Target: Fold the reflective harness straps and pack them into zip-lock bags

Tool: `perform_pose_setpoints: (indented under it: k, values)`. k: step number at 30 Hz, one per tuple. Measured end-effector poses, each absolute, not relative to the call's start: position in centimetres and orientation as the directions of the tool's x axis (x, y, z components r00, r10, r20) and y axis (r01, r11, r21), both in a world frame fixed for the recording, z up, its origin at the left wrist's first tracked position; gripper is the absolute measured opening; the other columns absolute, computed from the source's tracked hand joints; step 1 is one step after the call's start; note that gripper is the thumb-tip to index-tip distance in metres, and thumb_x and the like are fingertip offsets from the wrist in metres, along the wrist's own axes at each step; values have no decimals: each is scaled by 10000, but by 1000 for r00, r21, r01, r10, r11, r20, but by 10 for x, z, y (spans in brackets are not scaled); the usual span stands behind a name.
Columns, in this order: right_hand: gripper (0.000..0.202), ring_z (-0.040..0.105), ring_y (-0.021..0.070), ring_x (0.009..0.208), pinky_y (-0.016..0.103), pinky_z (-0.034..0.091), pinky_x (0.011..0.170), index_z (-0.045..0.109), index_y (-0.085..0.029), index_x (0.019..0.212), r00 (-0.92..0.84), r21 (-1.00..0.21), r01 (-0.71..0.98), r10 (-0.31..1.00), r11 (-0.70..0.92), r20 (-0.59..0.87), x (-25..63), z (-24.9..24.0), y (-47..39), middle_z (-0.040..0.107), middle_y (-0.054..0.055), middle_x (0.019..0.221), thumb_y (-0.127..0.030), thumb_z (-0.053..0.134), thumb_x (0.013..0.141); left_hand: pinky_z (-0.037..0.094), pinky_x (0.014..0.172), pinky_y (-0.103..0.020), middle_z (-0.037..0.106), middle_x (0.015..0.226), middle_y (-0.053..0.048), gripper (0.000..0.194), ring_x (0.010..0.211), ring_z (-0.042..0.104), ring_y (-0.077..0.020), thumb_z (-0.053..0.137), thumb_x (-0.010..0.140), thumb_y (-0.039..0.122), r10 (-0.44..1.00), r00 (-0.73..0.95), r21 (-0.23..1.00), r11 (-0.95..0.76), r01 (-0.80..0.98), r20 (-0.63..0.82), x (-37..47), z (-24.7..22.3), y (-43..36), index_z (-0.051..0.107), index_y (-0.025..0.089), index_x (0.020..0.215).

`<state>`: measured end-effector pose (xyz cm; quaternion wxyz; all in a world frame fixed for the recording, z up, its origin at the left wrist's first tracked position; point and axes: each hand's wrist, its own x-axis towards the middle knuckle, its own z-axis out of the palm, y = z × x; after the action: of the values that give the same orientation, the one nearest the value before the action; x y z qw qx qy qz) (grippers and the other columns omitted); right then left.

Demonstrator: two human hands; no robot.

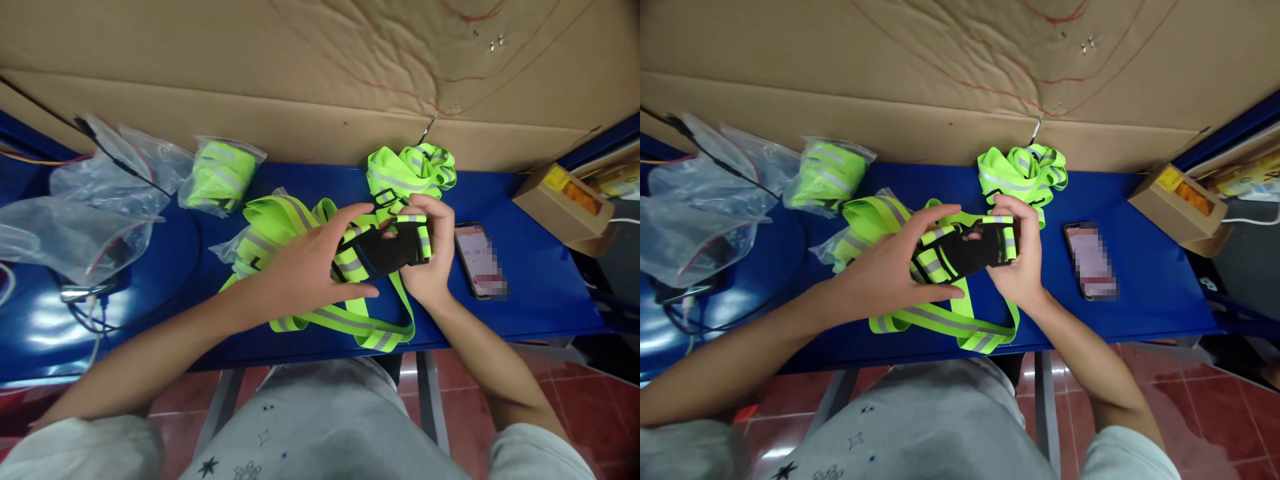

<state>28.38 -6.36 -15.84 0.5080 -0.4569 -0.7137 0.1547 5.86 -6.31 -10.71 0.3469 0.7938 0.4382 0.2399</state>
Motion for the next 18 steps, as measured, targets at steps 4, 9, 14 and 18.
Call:
perform_pose_setpoints:
  k: [4,9,14,18]
  values:
    - [525,724,264,1070,443,612,940,461,-290,1478,-23,-853,321,904,411,427,282,-156,-67,663,97,1223,-550,563,1034,606,986,-409,685,1437,-88,956,1201,718,-327,984,703,518,895,444,903,-212,374,26,65,-103,-72,552,296,1527]
    - [781,751,270,948,435,626,861,525,-255,1522,-277,-995,-71,956,74,91,287,-149,-65,745,92,1152,-669,749,899,594,796,-320,779,921,-15,317,848,724,-218,865,858,451,885,455,979,1,205,-97,69,-91,-74,773,208,1040]
    - [862,759,305,907,441,639,772,731,-176,1274,-623,-984,-130,782,-121,-14,305,-143,-54,773,134,978,-852,793,743,611,644,-290,714,788,-13,441,639,687,-151,857,863,587,897,384,900,337,-277,-218,77,-100,-70,702,176,910]
    - [473,745,233,786,336,615,653,771,-199,1024,-592,-955,-117,791,-273,-154,309,-138,-58,756,77,854,-609,885,818,593,583,-261,744,812,-33,575,656,721,-166,806,845,738,817,473,802,506,-317,-329,82,-109,-77,720,202,1036]
